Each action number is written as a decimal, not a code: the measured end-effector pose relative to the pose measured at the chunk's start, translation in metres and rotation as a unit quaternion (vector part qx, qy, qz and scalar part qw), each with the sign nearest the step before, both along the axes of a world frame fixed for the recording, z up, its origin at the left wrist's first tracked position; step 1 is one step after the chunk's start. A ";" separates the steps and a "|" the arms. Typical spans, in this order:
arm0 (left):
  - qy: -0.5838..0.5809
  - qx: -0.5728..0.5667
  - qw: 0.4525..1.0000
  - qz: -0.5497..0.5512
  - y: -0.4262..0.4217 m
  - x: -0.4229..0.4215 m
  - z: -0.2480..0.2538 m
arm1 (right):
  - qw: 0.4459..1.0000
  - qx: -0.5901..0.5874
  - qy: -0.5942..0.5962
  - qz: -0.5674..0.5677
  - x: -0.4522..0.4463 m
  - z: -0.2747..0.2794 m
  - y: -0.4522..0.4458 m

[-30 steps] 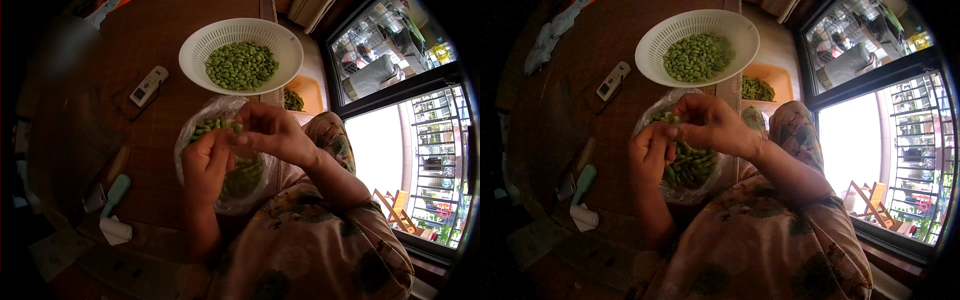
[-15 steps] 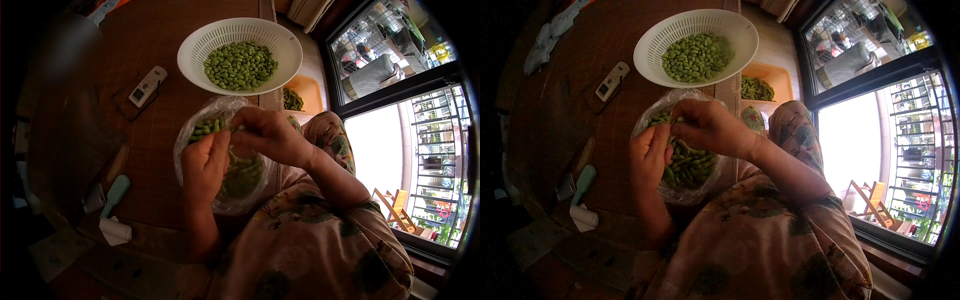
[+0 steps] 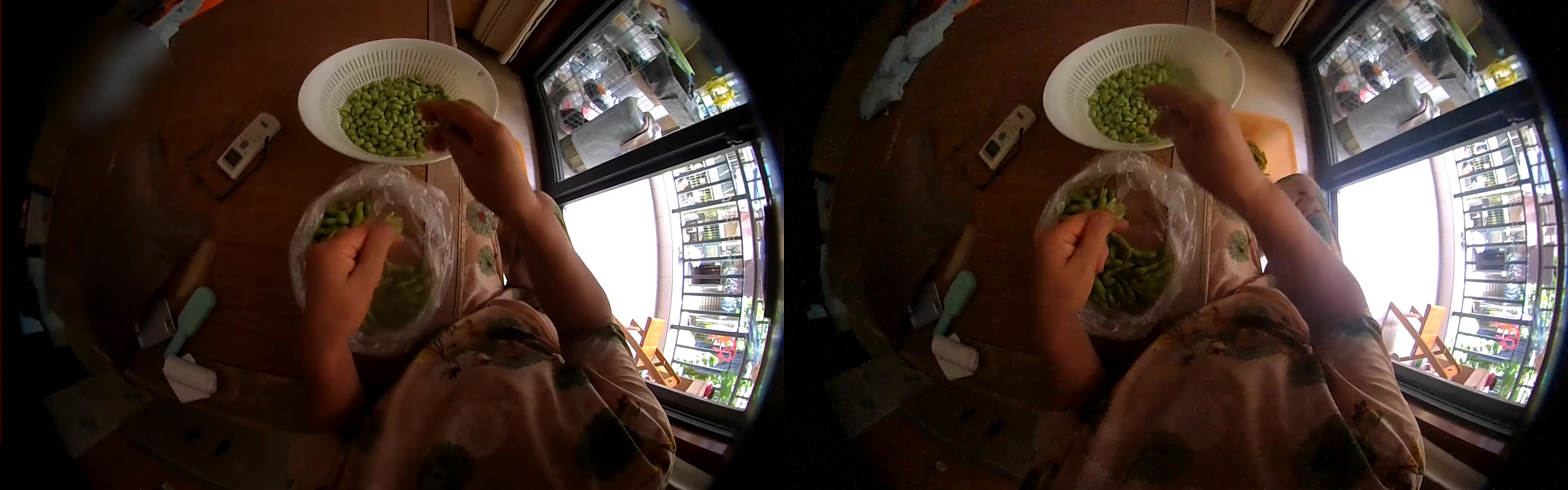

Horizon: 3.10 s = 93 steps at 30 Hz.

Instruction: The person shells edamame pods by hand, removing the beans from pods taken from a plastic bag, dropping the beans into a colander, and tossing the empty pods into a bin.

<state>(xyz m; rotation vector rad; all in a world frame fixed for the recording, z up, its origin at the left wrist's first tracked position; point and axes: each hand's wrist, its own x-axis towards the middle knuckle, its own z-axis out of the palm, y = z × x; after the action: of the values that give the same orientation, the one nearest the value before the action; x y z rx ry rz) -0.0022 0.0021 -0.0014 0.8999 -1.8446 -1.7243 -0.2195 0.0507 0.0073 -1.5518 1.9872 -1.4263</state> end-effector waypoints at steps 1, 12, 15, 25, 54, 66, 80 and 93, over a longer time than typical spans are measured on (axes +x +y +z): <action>0.001 0.001 1.000 -0.012 0.001 0.000 0.001 | 0.998 -0.014 0.055 -0.007 -0.014 -0.006 -0.008; -0.002 -0.032 0.999 -0.036 -0.001 -0.001 -0.003 | 0.971 0.104 -0.187 0.109 0.020 0.000 0.036; -0.003 -0.037 0.999 -0.040 0.003 -0.005 0.001 | 0.965 0.114 -0.138 0.194 0.037 -0.005 0.049; -0.003 -0.029 0.998 -0.052 0.003 -0.003 -0.007 | 0.960 0.180 -0.212 0.035 -0.040 -0.005 0.088; 0.126 -0.048 0.984 0.113 -0.011 0.006 -0.001 | 0.948 0.222 0.146 0.174 0.069 -0.067 0.053; 0.147 -0.043 0.981 0.119 -0.015 0.009 -0.004 | 0.942 0.316 0.072 0.087 0.057 -0.030 0.047; 0.056 -0.164 0.979 -0.109 -0.006 0.004 -0.001 | 0.932 0.107 -0.306 0.163 0.052 0.004 0.045; 0.092 -0.154 0.982 -0.065 -0.007 0.007 -0.005 | 0.895 0.110 -0.401 0.163 0.059 0.001 0.047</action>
<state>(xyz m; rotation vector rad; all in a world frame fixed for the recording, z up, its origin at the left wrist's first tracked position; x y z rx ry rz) 0.0047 -0.0050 -0.0068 0.4910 -2.0078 -1.4796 -0.1609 0.0982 0.0080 -0.9042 1.2631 -1.3317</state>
